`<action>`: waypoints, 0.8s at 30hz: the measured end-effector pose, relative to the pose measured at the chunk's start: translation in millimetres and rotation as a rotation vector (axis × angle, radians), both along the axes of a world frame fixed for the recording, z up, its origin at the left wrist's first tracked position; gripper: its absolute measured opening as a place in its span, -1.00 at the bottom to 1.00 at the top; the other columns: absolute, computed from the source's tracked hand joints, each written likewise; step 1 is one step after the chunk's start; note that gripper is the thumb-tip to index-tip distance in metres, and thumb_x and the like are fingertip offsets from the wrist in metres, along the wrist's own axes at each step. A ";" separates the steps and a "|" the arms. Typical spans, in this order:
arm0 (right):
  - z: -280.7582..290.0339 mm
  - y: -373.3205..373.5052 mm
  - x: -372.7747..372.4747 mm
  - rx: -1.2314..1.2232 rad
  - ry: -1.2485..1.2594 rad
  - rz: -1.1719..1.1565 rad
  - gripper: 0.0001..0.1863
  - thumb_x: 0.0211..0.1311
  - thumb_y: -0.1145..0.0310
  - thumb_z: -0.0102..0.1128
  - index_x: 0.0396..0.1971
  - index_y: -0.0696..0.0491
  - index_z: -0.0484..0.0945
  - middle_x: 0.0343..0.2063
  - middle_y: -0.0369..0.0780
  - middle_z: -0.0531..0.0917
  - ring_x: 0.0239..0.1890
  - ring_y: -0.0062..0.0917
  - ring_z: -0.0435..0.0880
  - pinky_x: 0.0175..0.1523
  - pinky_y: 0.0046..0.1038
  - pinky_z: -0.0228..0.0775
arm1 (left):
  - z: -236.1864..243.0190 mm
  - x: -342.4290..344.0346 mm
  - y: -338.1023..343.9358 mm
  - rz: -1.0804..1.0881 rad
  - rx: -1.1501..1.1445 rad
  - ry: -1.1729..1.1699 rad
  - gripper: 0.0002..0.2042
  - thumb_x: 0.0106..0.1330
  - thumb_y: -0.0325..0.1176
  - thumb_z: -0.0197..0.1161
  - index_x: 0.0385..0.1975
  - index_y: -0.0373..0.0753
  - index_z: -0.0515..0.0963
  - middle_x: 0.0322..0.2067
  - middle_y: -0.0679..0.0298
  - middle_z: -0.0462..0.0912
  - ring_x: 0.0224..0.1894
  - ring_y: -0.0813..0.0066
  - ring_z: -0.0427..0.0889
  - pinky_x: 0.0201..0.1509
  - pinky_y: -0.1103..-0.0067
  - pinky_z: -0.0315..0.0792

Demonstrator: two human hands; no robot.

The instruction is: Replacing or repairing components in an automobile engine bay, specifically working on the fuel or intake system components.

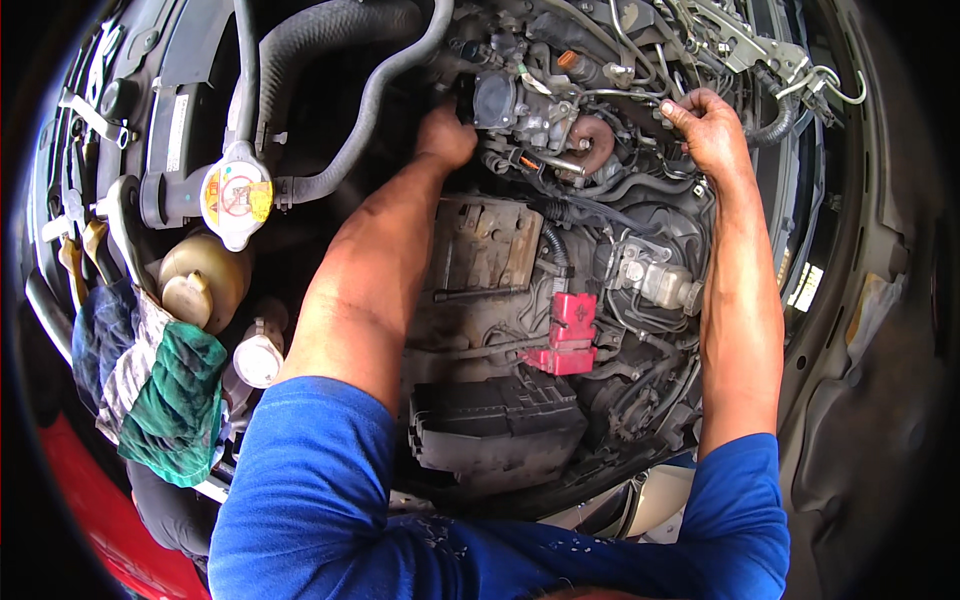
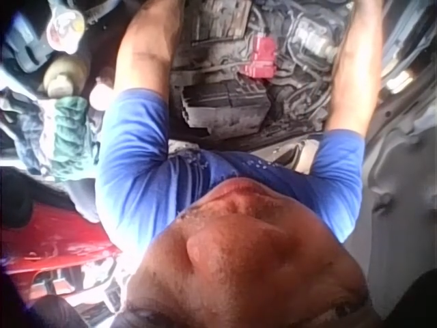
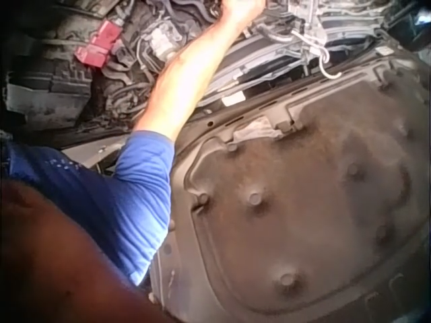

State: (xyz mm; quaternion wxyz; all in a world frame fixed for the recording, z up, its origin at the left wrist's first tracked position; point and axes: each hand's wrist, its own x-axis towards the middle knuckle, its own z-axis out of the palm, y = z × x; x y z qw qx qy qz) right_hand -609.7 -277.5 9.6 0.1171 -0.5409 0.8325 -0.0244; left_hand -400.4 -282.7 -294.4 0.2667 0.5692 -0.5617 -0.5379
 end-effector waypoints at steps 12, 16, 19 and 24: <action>-6.8 4.4 4.4 -0.072 -0.012 -0.053 -0.72 0.19 0.24 0.38 -0.29 0.15 0.60 -0.60 -0.31 0.57 -0.64 -0.71 0.43 -0.60 -0.55 0.23 | -0.3 0.3 -2.3 -0.026 -0.023 0.008 -0.43 0.08 -0.38 0.20 0.17 -0.42 0.39 0.00 -0.24 0.55 0.11 -0.11 0.53 0.21 0.31 0.41; -4.5 6.0 17.3 -0.071 -0.229 -0.183 -0.70 0.20 0.27 0.36 -0.22 0.17 0.57 -0.56 -0.30 0.59 -0.63 -0.69 0.46 -0.55 -0.53 0.30 | 7.0 0.5 -1.2 -0.012 -0.002 -0.001 -0.50 0.07 -0.42 0.17 0.09 -0.38 0.44 -0.05 -0.21 0.58 0.06 -0.11 0.55 0.19 0.28 0.42; -2.4 5.1 21.0 -0.055 -0.172 -0.186 -0.70 0.21 0.30 0.35 -0.18 0.20 0.58 -0.58 -0.30 0.59 -0.58 -0.68 0.50 -0.50 -0.52 0.35 | 5.7 0.0 -2.5 0.009 -0.013 0.000 -0.51 0.07 -0.43 0.17 0.08 -0.38 0.45 -0.05 -0.21 0.58 0.06 -0.11 0.55 0.19 0.28 0.42; -7.4 4.5 13.5 -0.010 -0.116 -0.106 -0.65 0.23 0.28 0.33 -0.12 0.24 0.61 -0.56 -0.28 0.64 -0.53 -0.67 0.55 -0.39 -0.55 0.40 | 8.5 1.9 -1.2 -0.001 -0.007 0.021 -0.51 0.06 -0.44 0.16 0.09 -0.34 0.46 -0.05 -0.21 0.58 0.06 -0.11 0.55 0.19 0.28 0.42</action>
